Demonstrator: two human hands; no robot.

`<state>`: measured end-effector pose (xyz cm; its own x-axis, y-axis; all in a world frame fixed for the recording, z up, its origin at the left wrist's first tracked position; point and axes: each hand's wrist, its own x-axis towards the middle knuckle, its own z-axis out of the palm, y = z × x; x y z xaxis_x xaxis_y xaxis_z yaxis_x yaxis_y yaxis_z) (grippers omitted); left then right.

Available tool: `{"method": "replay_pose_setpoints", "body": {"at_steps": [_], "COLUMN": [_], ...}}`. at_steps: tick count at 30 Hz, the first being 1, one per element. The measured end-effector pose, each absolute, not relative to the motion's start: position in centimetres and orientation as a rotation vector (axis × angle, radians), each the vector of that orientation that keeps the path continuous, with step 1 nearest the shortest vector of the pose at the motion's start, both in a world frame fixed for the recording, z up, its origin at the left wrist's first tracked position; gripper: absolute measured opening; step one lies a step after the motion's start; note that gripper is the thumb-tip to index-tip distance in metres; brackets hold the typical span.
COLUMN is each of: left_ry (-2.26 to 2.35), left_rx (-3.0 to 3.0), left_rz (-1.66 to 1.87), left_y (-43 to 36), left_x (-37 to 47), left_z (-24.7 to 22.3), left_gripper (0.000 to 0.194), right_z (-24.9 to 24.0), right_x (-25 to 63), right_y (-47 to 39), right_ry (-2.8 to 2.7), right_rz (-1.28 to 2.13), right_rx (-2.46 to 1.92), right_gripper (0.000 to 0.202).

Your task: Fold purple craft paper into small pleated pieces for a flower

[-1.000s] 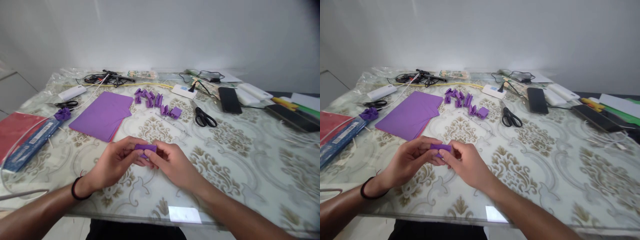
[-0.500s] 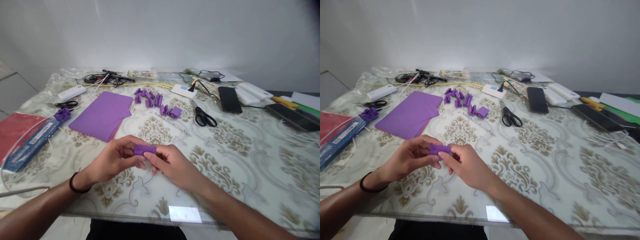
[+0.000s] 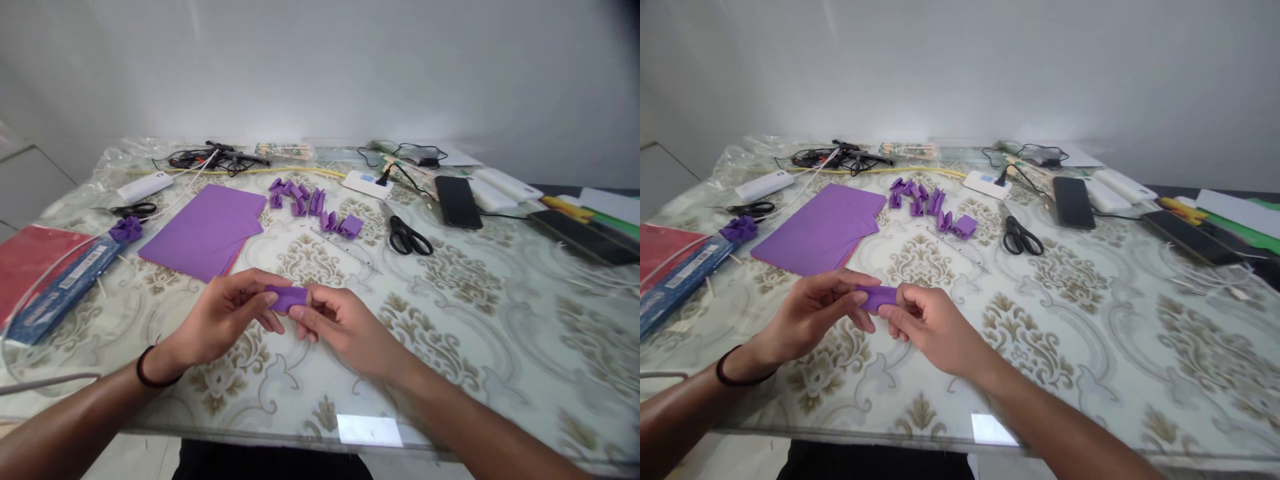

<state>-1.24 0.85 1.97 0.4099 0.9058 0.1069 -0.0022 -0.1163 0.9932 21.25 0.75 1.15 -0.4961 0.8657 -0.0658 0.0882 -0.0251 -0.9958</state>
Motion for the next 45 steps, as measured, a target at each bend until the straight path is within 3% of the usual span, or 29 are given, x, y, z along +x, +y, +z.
{"method": "replay_pose_setpoints", "body": {"at_steps": [6, 10, 13, 16, 19, 25, 41, 45], "left_ry": [0.989, 0.961, 0.984, 1.074, 1.109, 1.073, 0.924, 0.913], "left_rx": [1.860, 2.112, 2.178, 2.132, 1.993, 1.888, 1.879, 1.817], "left_rz": [1.010, 1.025, 1.045, 1.018, 0.991, 0.994, 0.978, 1.012], "left_y": [1.0, 1.4, 1.5, 1.5, 1.4, 1.2, 0.8, 0.7], "left_x": [-1.3, -1.4, -1.5, -1.4, -1.2, -1.1, -1.2, -1.2], "left_z": [1.6, 1.6, 1.6, 1.6, 1.8, 1.9, 1.5, 1.4], "left_gripper": [0.025, 0.045, 0.038, 0.032, 0.029, 0.024, 0.039, 0.030], "right_z": [0.7, 0.7, 0.7, 0.5, 0.3, 0.6, 1.0, 1.2], "right_x": [21.7, 22.0, 22.0, 21.9, 21.7, 21.6, 21.9, 21.8], "right_y": [1.4, 1.9, 1.9, 1.6, 1.4, 1.4, 1.7, 1.6], "right_ry": [-1.562, -1.616, -1.685, -1.708, -1.743, -1.792, -1.678, -1.681], "right_rz": [1.649, 1.689, 1.645, 1.391, 1.123, 0.922, 1.264, 1.301], "right_rx": [-0.966, -0.942, -0.950, -1.029, -1.057, -0.896, -0.971, -0.999], "right_gripper": [0.041, 0.040, 0.033, 0.017, 0.035, 0.006, 0.009, 0.010]}}
